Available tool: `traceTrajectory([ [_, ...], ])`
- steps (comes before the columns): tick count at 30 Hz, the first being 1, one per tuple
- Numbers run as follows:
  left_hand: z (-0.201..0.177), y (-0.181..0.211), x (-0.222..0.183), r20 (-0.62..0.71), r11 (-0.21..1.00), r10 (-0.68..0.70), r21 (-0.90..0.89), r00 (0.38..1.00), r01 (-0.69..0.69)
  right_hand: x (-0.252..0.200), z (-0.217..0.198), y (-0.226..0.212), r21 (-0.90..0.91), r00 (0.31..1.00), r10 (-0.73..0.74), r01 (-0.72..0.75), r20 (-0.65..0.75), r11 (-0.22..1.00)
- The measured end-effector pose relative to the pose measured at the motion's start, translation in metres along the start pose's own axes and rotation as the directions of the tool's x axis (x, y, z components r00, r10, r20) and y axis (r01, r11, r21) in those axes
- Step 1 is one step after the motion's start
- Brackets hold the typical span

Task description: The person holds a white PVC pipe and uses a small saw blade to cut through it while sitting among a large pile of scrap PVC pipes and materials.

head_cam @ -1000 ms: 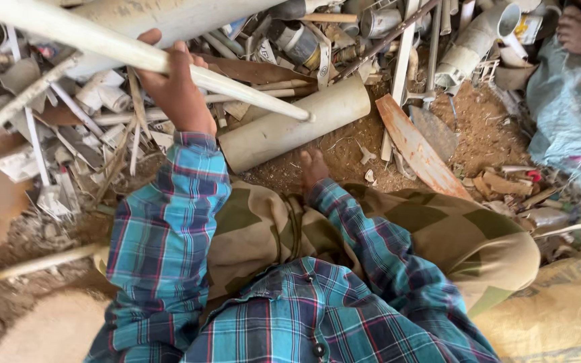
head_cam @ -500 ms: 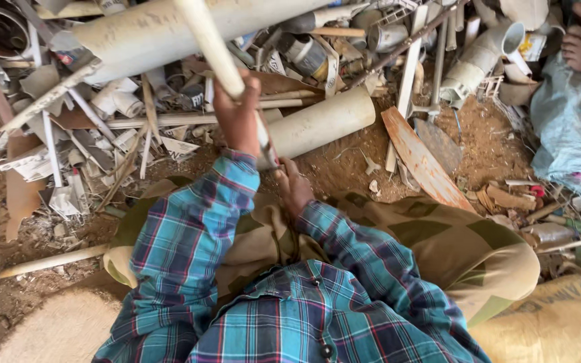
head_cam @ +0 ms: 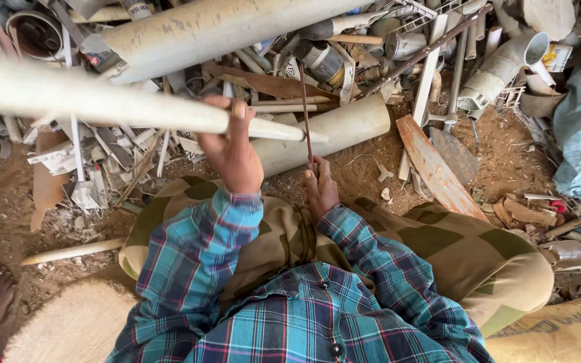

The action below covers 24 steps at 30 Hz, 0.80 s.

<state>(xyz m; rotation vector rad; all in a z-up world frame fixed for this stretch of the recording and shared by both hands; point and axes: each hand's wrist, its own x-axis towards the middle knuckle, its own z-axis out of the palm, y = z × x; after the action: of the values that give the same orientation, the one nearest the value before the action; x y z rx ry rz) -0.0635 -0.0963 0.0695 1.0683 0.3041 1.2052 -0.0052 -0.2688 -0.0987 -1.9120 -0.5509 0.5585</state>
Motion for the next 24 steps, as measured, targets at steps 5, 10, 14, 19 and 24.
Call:
traceTrajectory([
  [5, -0.004, -0.003, 0.004, 0.009, 0.997, 0.017, 0.078, 1.0, -0.018, 0.005, 0.012, 0.002, 0.031, 0.973, 0.226, -0.227, 0.043, 0.973],
  [10, -0.01, -0.009, 0.006, -0.048, 1.0, -0.001, 0.024, 0.999, 0.002, -0.003, 0.018, 0.016, -0.118, 0.946, -0.324, 0.325, 0.028, 0.938],
  [14, -0.016, -0.017, 0.011, -0.128, 1.0, 0.005, 0.027, 0.992, -0.001, 0.005, 0.03, 0.034, 0.373, 0.733, 0.66, -0.666, 0.166, 0.646],
  [19, -0.014, -0.02, 0.007, -0.063, 0.999, -0.024, -0.022, 0.998, 0.023, -0.003, 0.034, 0.039, -0.003, 0.99, 0.13, -0.13, 0.049, 0.992],
  [24, -0.018, -0.019, 0.005, -0.034, 1.0, 0.006, -0.018, 0.999, -0.007, -0.006, 0.024, 0.02, 0.239, 0.889, 0.429, -0.456, 0.159, 0.857],
])
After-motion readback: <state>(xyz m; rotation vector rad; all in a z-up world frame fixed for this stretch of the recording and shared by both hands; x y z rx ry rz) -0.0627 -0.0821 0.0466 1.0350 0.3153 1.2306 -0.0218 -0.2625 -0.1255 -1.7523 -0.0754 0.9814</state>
